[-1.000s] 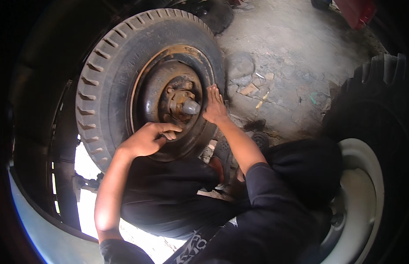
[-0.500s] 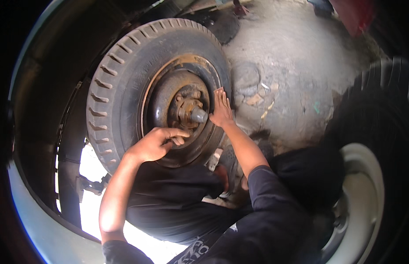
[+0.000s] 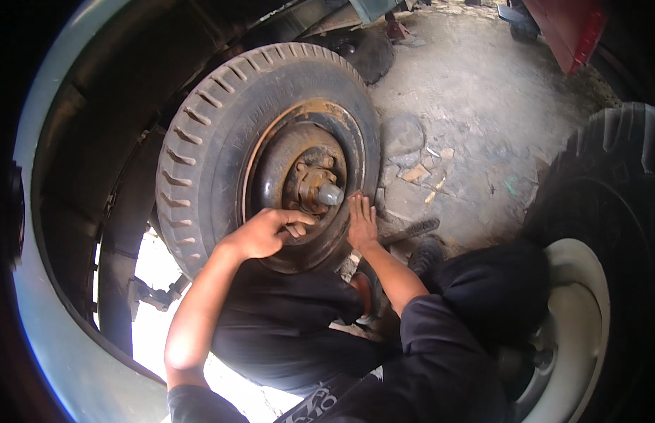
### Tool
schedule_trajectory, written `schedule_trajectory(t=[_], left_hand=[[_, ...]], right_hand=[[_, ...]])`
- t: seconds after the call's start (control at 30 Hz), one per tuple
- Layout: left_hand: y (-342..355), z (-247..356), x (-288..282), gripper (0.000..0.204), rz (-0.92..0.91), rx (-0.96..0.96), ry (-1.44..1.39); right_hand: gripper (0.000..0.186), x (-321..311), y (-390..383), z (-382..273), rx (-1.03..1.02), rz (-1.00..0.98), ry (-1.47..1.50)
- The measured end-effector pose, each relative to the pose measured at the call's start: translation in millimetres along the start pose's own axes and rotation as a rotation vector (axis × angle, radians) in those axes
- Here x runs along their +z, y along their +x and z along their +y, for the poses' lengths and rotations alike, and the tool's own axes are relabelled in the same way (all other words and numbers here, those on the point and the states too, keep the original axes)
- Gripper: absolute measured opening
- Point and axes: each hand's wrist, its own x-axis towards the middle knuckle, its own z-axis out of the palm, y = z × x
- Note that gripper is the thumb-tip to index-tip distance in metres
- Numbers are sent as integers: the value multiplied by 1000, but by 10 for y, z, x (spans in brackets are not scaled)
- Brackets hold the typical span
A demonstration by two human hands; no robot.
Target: The person crouches by a vehicle wheel and uses hands to manipulate a small metal cotter pin into the wheel hub. The person repeatedly adjusts the pin and rotates the wheel to align the pin with the hub hole.
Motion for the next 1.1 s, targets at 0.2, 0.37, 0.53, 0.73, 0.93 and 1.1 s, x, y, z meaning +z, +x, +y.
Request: schedule_trajectory(t=[0.2,0.37,0.53,0.73,0.93,1.1], left_hand=[[75,-21,26,57,-58,-7,-32],[133,-61,88,52,-123,-86,122],[120,-161,144,49,-115,-108,108],[91,19,12,43,-37,-23,117],[79,-22,49,35,24,44,80],[105,-36,75,37,-6,-4,132]], right_hand=[[102,-643,1096,413,72,415,-99],[112,-651,744,532,-170,257,38],[104,-13,177,516,-207,101,264],[65,-104,495,289,249,390,812],[33,-229,840,652,267,345,798],[27,-350,838,769,470,222,1233]])
